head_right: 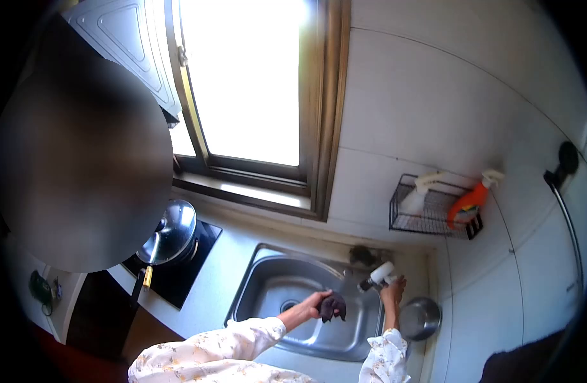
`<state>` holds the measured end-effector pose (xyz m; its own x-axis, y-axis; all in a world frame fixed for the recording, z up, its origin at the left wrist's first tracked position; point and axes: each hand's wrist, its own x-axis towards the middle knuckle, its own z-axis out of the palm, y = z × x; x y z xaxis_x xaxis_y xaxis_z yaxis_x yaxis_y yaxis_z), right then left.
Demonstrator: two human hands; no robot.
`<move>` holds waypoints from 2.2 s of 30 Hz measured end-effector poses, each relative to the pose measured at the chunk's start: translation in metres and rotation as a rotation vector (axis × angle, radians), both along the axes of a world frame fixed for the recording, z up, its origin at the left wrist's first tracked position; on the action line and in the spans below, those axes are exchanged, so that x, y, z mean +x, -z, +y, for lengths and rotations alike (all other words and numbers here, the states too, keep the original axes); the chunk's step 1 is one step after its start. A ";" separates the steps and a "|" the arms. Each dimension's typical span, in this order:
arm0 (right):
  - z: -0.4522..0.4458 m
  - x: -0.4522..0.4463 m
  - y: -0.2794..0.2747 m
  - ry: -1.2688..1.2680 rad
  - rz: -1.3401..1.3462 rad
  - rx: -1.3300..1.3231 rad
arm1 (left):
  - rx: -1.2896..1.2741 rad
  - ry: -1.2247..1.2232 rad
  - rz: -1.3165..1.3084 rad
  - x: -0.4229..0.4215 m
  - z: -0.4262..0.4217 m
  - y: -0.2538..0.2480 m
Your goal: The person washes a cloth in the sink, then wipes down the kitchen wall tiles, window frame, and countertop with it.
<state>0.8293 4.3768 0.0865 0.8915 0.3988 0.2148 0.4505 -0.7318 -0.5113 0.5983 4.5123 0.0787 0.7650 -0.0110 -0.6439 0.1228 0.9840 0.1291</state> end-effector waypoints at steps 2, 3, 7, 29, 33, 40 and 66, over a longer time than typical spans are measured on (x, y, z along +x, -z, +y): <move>0.011 0.012 0.005 0.049 0.127 -0.047 | 0.003 0.009 0.051 0.018 0.004 0.015; 0.014 0.020 0.010 0.027 0.159 -0.049 | 0.012 -0.008 0.103 0.024 0.003 0.019; 0.016 0.027 0.017 0.023 0.045 -0.135 | -0.047 -0.023 0.176 0.046 0.002 0.041; 0.009 -0.086 0.123 0.071 0.835 1.062 | 0.422 0.119 0.169 0.098 -0.014 0.063; 0.023 -0.088 0.109 -0.235 1.166 1.236 | 0.675 0.230 0.125 0.099 -0.011 0.047; 0.035 -0.083 0.144 -0.274 1.400 1.379 | 1.301 0.580 0.010 0.094 0.007 0.031; 0.026 -0.159 0.056 -0.395 0.342 0.423 | 0.362 0.163 0.079 0.078 0.001 0.088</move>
<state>0.6707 4.4029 0.0309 0.7416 0.6526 0.1552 0.4048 -0.2509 -0.8793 0.6762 4.5134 -0.0091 0.7201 0.1099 -0.6851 0.2971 0.8435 0.4475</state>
